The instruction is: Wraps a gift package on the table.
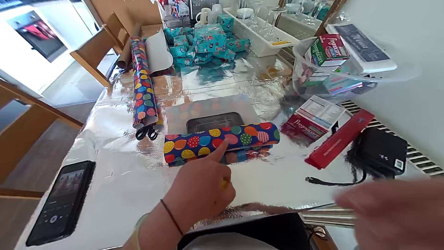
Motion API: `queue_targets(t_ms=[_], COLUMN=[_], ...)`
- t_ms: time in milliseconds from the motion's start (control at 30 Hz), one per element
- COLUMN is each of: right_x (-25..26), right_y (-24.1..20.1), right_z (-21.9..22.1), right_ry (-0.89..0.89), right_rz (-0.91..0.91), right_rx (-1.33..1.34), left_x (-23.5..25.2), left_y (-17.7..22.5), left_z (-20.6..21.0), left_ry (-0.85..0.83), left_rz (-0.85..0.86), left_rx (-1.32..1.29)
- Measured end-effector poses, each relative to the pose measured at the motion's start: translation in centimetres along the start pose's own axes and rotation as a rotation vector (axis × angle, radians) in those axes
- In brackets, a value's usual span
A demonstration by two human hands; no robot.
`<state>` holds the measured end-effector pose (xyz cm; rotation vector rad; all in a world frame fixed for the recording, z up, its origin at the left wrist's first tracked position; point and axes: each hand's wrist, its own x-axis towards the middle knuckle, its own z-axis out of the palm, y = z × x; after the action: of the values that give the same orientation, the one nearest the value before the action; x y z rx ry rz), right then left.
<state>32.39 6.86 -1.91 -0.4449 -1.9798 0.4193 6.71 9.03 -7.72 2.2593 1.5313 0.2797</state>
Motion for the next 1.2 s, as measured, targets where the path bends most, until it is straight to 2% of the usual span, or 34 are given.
queue_targets(t_ms=[100,200,333,433,633,867,1000,1200], right_x=[1.2,1.9,2.8,3.3,3.7,4.6,6.9,9.9], right_y=[4.7,8.3,11.9,13.0,13.4,12.7,13.2,14.3], right_z=[4.0,6.5,9.1,10.2,10.3,10.5,11.1,13.6], right_ry=[0.092,-0.039,-0.235,-0.345,-0.369,-0.360,-0.446,-0.574], right_rz=[0.204,0.452,0.549,0.621,0.789,0.884,0.902,0.813], right_rx=[0.282,0.458,0.365,0.330,0.411,0.412,0.357,0.083], left_x=[0.9,0.9,0.6,0.3,-0.7,-1.2,-1.0,-0.9], left_y=[-0.5,-1.7,-2.4,-2.6,-4.2,-5.0,-4.6,-4.6], left_z=[-0.4,-0.3,0.2,0.1,-0.5,-0.8,-0.8,-0.7], left_ry=[-0.164,-0.197,-0.187,-0.179,-0.111,-0.094,-0.109,-0.133], left_rz=[-0.138,-0.181,-0.169,-0.173,-0.258,-0.338,-0.342,-0.342], left_rx=[0.032,0.002,-0.024,-0.043,-0.034,-0.011,0.004,0.007])
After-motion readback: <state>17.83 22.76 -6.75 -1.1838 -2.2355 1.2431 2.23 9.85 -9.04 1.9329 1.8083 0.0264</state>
